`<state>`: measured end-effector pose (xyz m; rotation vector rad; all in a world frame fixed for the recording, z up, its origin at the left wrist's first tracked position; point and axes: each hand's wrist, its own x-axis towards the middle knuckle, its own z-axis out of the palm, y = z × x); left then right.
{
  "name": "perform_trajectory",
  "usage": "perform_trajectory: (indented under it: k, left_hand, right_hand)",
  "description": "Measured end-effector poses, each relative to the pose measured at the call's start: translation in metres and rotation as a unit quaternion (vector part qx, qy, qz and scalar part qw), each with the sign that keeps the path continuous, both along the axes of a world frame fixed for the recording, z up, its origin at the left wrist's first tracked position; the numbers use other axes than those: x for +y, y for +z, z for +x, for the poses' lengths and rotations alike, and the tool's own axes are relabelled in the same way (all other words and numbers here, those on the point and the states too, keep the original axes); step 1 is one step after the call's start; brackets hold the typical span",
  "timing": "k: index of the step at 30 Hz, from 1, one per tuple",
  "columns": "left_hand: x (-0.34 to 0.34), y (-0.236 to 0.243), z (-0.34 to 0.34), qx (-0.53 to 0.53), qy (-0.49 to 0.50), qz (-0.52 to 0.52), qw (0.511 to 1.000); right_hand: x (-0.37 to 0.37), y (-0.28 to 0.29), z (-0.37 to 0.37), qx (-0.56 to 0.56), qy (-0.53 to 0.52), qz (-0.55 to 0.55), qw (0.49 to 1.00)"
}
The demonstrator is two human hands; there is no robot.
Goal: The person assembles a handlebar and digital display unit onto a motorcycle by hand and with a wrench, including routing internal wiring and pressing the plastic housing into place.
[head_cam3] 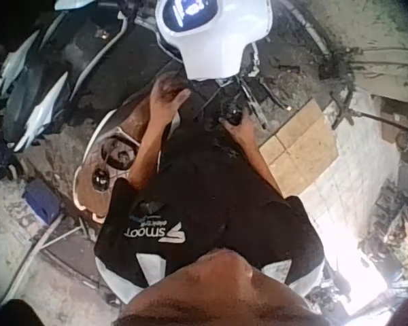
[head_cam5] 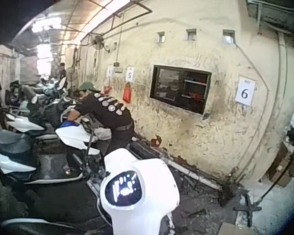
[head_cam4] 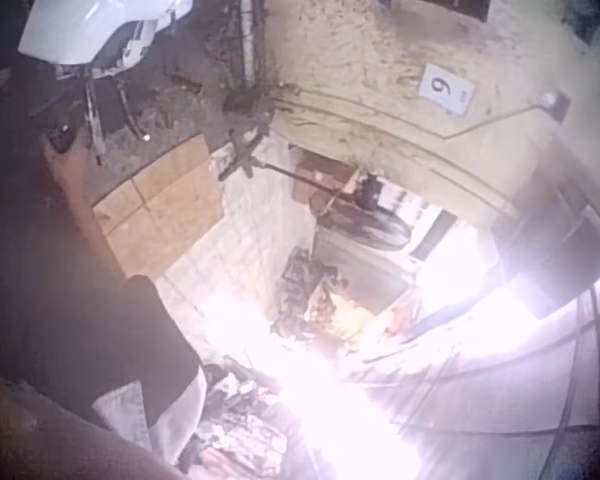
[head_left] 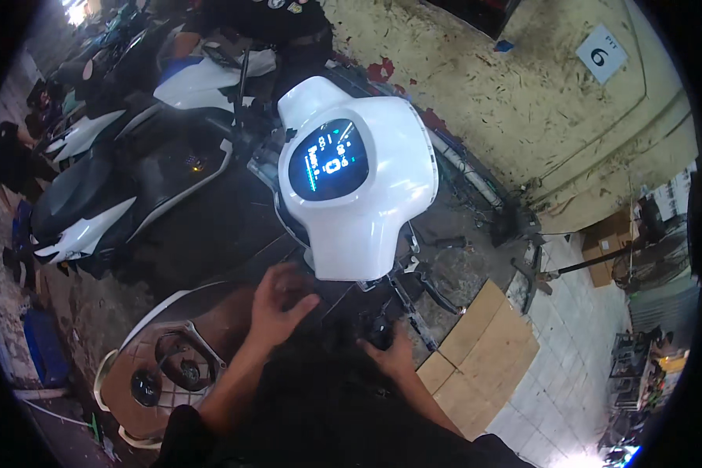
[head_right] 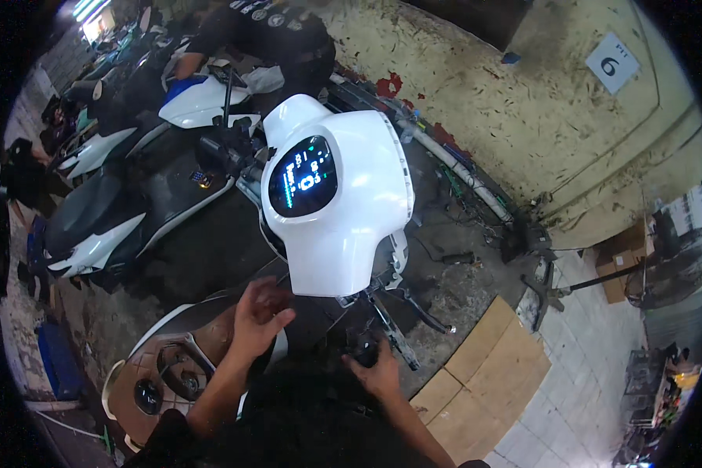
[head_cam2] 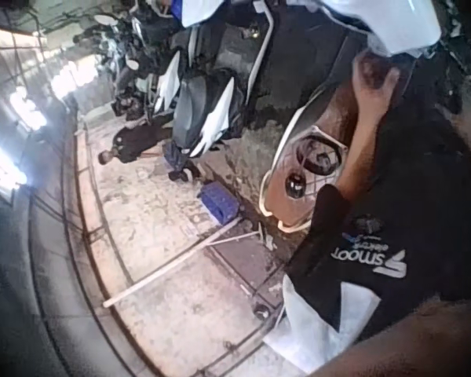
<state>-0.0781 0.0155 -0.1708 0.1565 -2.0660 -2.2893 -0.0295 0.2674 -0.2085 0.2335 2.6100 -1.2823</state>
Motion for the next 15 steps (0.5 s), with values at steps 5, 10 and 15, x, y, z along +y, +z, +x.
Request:
perform_trajectory:
  k: [5, 10, 15]
  left_hand:
    - [0.018, 0.023, -0.026, 0.091, -0.001, -0.069, 0.993]
    - [0.021, 0.023, -0.029, 0.08, -0.002, -0.028, 0.996]
    - [0.022, 0.007, -0.024, 0.065, 0.0, 0.025, 0.998]
  right_hand:
    - [0.009, 0.011, 0.001, -0.009, -0.006, 0.0, 1.0]
    - [0.012, 0.02, 0.004, -0.044, -0.008, -0.045, 0.998]
    - [0.006, 0.017, 0.011, 0.026, -0.005, 0.069, 0.997]
